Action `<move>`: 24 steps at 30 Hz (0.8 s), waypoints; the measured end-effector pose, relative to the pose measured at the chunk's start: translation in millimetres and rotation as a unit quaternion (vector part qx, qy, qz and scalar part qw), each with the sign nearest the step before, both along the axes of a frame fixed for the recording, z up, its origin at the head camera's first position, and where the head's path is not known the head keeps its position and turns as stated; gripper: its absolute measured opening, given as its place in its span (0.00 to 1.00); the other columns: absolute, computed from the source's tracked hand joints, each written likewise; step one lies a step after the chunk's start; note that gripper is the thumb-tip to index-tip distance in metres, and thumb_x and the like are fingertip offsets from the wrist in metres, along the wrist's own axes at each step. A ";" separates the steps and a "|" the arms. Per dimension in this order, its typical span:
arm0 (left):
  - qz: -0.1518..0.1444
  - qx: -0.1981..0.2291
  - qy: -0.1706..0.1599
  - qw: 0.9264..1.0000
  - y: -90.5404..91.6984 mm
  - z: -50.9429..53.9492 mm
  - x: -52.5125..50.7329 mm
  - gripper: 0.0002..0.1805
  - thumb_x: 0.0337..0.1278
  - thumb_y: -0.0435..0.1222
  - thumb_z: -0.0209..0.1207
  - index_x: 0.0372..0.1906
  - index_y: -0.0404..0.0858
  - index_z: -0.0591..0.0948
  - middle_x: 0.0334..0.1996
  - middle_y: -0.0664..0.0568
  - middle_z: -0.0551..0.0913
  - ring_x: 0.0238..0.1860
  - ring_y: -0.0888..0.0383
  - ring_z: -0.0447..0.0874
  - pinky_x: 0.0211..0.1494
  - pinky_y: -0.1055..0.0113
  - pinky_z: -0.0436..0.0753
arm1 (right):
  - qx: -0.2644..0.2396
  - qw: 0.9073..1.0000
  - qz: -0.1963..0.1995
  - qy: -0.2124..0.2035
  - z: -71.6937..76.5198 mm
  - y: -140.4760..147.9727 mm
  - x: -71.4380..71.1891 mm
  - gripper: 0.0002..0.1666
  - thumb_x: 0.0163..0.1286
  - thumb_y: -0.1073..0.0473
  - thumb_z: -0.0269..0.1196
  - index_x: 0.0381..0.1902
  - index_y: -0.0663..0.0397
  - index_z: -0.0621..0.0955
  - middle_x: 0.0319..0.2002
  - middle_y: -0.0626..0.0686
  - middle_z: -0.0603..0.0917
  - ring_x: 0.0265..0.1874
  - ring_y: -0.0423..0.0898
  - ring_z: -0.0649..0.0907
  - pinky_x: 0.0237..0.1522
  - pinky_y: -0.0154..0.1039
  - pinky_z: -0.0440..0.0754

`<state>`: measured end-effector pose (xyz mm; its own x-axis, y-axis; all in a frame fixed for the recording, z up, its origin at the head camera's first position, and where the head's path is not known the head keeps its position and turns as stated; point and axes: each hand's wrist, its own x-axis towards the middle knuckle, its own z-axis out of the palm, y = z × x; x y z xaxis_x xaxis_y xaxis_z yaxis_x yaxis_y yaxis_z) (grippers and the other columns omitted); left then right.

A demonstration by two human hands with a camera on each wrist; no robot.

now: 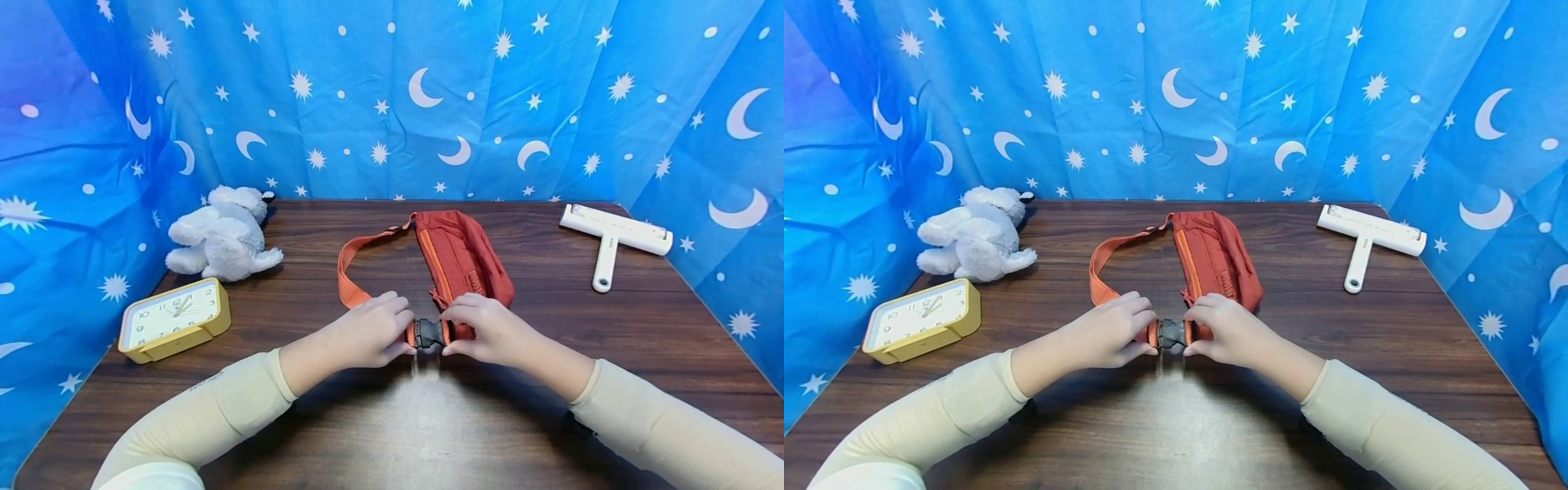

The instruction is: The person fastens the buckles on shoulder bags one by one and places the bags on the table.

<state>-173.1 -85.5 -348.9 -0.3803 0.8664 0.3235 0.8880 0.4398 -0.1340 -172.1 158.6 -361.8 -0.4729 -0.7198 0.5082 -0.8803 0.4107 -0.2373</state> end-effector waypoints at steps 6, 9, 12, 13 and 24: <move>0.001 0.001 -0.002 1.000 -0.3 -0.8 -0.2 0.16 0.49 0.45 0.66 0.33 0.37 0.78 0.28 0.53 0.71 0.30 0.56 0.67 0.33 0.65 0.69 | -0.002 1.000 -0.002 -0.002 -0.5 -0.7 0.7 0.26 0.41 0.53 0.78 0.37 0.60 0.82 0.33 0.50 0.80 0.32 0.41 0.77 0.33 0.37 0.76; 0.001 0.002 -0.002 1.000 -0.3 -0.8 -0.3 0.16 0.49 0.45 0.66 0.32 0.37 0.78 0.28 0.54 0.71 0.30 0.56 0.67 0.33 0.65 0.69 | -0.004 1.000 -0.001 -0.002 -0.1 -1.0 0.7 0.26 0.41 0.53 0.78 0.37 0.60 0.82 0.33 0.50 0.80 0.32 0.41 0.77 0.33 0.37 0.76; 0.001 0.003 0.000 1.000 -0.4 -0.3 -0.4 0.16 0.50 0.46 0.65 0.33 0.37 0.78 0.29 0.53 0.71 0.30 0.56 0.67 0.34 0.65 0.69 | -0.003 1.000 -0.002 0.001 0.7 -1.1 0.2 0.26 0.41 0.53 0.78 0.37 0.60 0.82 0.33 0.49 0.80 0.32 0.41 0.77 0.33 0.37 0.76; 0.001 0.003 0.000 1.000 -0.6 0.0 -0.4 0.16 0.50 0.46 0.65 0.33 0.36 0.78 0.29 0.53 0.71 0.30 0.56 0.67 0.33 0.66 0.69 | -0.003 1.000 -0.002 0.002 1.0 -1.1 -0.1 0.26 0.41 0.53 0.78 0.37 0.60 0.82 0.33 0.49 0.80 0.32 0.41 0.77 0.34 0.38 0.76; 0.000 0.009 -0.001 1.000 -1.2 0.5 -0.9 0.17 0.51 0.46 0.65 0.33 0.36 0.78 0.29 0.53 0.72 0.29 0.56 0.67 0.33 0.65 0.69 | -0.001 1.000 0.000 0.006 2.3 -2.0 -0.9 0.26 0.41 0.53 0.78 0.36 0.60 0.82 0.33 0.50 0.80 0.32 0.41 0.77 0.33 0.37 0.76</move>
